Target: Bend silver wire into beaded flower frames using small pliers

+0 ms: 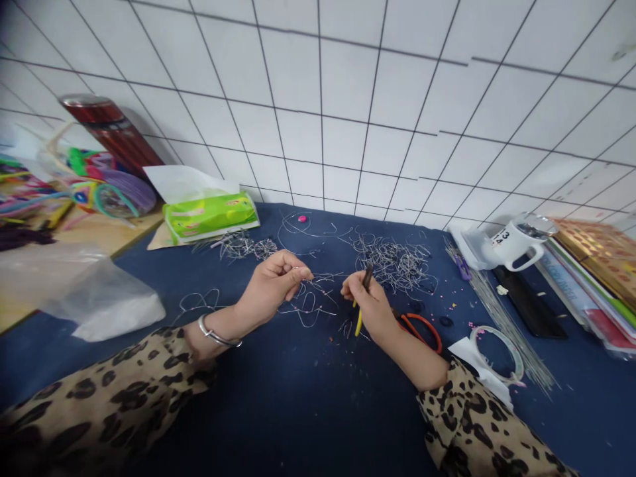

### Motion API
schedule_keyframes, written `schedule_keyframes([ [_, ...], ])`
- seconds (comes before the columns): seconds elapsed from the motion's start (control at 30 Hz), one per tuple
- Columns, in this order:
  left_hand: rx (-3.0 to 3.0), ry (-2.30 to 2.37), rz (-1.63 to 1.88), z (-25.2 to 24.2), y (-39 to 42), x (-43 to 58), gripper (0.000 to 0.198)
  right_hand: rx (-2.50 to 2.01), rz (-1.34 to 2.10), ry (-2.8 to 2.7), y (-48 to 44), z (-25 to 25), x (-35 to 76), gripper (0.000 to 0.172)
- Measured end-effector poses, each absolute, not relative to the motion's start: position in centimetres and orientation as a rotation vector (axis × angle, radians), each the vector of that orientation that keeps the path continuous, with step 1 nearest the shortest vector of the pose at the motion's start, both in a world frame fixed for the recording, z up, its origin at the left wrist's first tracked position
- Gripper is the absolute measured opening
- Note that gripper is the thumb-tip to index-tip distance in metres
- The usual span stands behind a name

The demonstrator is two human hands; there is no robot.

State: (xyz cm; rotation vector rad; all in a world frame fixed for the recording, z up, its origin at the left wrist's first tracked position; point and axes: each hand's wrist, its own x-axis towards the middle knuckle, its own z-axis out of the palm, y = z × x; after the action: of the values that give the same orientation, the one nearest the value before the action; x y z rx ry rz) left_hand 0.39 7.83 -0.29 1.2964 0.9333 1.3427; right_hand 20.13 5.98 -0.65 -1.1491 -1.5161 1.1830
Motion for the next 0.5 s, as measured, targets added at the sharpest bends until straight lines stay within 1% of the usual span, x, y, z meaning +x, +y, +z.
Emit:
schedule_keyframes([
  [0.2, 1.323, 0.919, 1.408, 1.3, 7.6, -0.1, 0.016, -1.315, 1.025, -1.747, 4.3, -1.2, 19.9, 0.030],
  [0.3, 1.322, 0.931, 1.457, 2.2, 7.5, -0.4, 0.015, -1.334, 0.995, -1.634, 3.8, -1.0, 20.0, 0.035],
  [0.4, 1.313, 0.898, 1.484, 2.9, 7.3, -0.5, 0.013, -1.308, 1.047, -1.508, 3.5, -0.5, 20.4, 0.044],
  [0.5, 1.320, 0.877, 1.491, 3.6, 6.7, -0.5, 0.013, -1.332, 1.178, -1.488, 2.5, 0.0, 21.1, 0.044],
])
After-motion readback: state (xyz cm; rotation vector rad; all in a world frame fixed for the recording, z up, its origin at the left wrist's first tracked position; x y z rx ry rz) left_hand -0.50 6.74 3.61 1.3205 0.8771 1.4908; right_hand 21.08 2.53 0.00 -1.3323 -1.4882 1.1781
